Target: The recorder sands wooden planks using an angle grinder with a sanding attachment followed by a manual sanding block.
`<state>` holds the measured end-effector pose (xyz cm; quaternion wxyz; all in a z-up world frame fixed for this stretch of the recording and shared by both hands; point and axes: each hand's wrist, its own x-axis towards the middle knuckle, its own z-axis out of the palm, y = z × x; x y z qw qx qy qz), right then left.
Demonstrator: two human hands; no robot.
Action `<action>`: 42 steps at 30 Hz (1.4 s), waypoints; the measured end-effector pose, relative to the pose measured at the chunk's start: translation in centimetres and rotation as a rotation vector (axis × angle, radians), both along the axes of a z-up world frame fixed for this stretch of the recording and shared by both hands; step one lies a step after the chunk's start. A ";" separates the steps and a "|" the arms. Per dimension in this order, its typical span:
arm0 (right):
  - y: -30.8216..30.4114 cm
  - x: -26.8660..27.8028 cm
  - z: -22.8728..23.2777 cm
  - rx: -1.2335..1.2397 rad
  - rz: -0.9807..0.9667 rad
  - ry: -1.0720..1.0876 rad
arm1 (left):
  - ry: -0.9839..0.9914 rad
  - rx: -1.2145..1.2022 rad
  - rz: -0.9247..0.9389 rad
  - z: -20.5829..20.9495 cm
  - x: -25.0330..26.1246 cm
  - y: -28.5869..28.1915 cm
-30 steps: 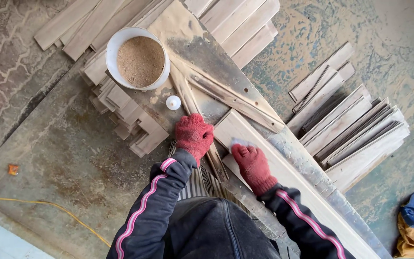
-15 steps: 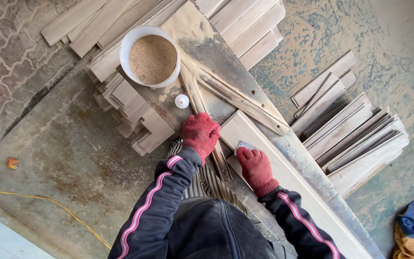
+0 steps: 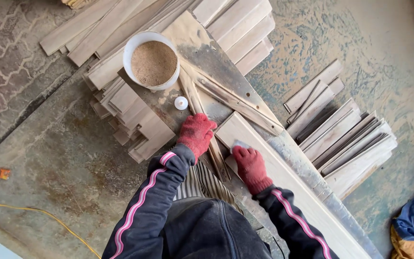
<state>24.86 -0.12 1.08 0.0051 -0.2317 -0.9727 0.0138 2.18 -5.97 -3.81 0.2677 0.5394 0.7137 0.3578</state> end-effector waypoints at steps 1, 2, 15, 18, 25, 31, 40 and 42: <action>0.3 -1.6 -0.2 -0.013 0.003 0.052 | 0.032 0.021 0.008 -0.5 0.1 0.0; 0.7 -3.1 -0.5 -0.027 0.005 0.105 | 0.063 0.043 0.016 -1.0 0.4 0.0; -4.4 3.8 0.5 0.046 -0.239 -0.039 | -0.086 -0.569 -0.068 6.9 -1.4 2.7; -2.1 -1.9 -1.2 -0.042 -0.267 0.172 | -0.201 -0.703 0.087 7.1 -1.0 3.7; -1.3 -4.0 -1.0 -0.012 -0.327 0.188 | 0.116 -0.476 -0.156 2.9 -1.1 1.2; -6.3 7.9 -1.4 0.184 -0.634 0.216 | 0.171 -0.381 -0.209 -2.0 -1.0 0.3; -0.6 -9.5 -0.8 -0.121 -0.625 0.243 | 0.244 -0.389 -0.256 -3.9 -1.2 0.2; -1.5 -6.6 -2.2 -0.146 -0.651 0.173 | 0.259 -0.390 -0.287 -3.8 -1.6 -0.2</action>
